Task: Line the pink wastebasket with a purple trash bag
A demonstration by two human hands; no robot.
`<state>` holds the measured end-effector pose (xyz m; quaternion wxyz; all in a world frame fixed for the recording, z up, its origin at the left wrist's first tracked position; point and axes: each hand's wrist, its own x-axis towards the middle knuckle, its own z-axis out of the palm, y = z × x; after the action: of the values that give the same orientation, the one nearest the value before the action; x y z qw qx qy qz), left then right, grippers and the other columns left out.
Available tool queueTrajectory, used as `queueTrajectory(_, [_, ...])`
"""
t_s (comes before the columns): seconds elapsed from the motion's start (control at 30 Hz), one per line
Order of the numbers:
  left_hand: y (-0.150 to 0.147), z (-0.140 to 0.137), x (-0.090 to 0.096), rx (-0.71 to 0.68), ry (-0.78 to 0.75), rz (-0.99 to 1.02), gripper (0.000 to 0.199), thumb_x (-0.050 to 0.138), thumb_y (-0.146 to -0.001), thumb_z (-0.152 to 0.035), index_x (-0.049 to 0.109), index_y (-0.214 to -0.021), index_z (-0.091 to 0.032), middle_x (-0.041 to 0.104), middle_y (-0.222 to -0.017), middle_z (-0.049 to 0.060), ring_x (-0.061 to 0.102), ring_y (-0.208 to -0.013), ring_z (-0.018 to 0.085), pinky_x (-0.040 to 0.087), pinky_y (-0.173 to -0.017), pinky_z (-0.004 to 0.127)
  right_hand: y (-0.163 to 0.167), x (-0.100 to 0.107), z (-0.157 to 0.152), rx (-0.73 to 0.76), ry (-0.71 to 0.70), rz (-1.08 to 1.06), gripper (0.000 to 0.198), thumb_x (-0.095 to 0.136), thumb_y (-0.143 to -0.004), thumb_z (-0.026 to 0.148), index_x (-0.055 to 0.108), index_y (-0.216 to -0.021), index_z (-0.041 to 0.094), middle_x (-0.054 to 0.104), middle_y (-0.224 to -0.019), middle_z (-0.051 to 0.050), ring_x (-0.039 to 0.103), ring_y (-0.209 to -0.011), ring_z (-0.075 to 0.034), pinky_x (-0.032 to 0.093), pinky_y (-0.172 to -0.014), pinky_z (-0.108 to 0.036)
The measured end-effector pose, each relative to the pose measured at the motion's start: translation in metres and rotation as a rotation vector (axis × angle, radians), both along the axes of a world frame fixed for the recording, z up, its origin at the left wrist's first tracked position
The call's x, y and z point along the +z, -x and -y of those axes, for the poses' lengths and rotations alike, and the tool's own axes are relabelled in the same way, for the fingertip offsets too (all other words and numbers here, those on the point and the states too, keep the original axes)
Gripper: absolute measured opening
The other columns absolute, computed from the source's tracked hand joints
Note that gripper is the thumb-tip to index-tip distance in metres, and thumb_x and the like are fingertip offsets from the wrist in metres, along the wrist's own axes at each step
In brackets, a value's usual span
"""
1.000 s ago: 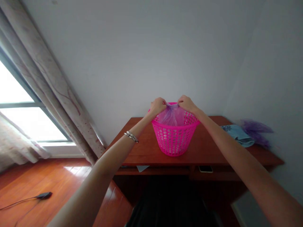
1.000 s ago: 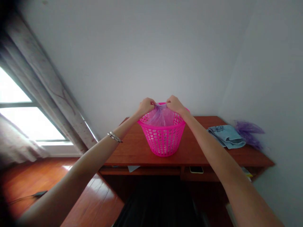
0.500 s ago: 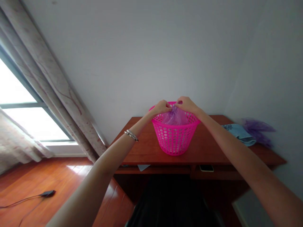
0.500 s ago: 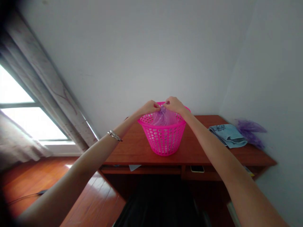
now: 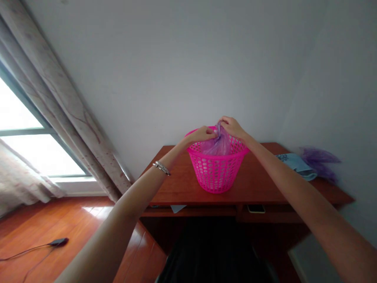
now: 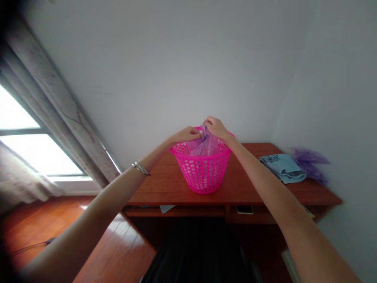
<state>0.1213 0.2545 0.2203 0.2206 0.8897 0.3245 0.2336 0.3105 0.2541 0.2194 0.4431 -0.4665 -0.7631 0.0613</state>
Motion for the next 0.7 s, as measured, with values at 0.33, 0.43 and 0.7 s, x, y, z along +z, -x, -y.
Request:
queueTrajectory(0.33, [0.005,-0.029,-0.004,0.544,-0.267,-0.011,0.029,0.052,-0.076,-0.016,0.071,-0.098,-0.012,0.07,-0.091,0.011,0.062,-0.082,0.02,0.046,-0.071,0.027,0.002,0.002,0.01,0.11,0.157,0.195,0.033,0.044,-0.083,0.03,0.053,-0.056,0.014,0.051,-0.058,0.0,0.039,-0.058,-0.01,0.027,-0.056,-0.025])
queueTrajectory(0.43, [0.005,-0.022,-0.001,0.592,-0.311,-0.043,0.032,0.053,-0.076,-0.017,0.072,-0.103,-0.016,0.071,-0.099,0.013,0.064,-0.091,0.024,0.048,-0.076,0.031,0.003,0.0,0.009,0.128,0.129,0.261,0.026,0.056,-0.082,0.035,0.069,-0.076,0.013,0.064,-0.074,-0.003,0.051,-0.066,-0.013,0.034,-0.062,-0.023])
queueTrajectory(0.7, [0.0,-0.019,0.001,0.449,-0.335,0.038,0.026,0.049,-0.074,-0.013,0.074,-0.083,-0.011,0.071,-0.079,0.008,0.062,-0.079,0.02,0.045,-0.073,0.029,-0.007,-0.005,-0.006,0.069,0.016,0.258,0.033,0.047,-0.078,0.013,0.076,-0.093,0.016,0.072,-0.093,-0.006,0.061,-0.08,-0.017,0.042,-0.075,-0.025])
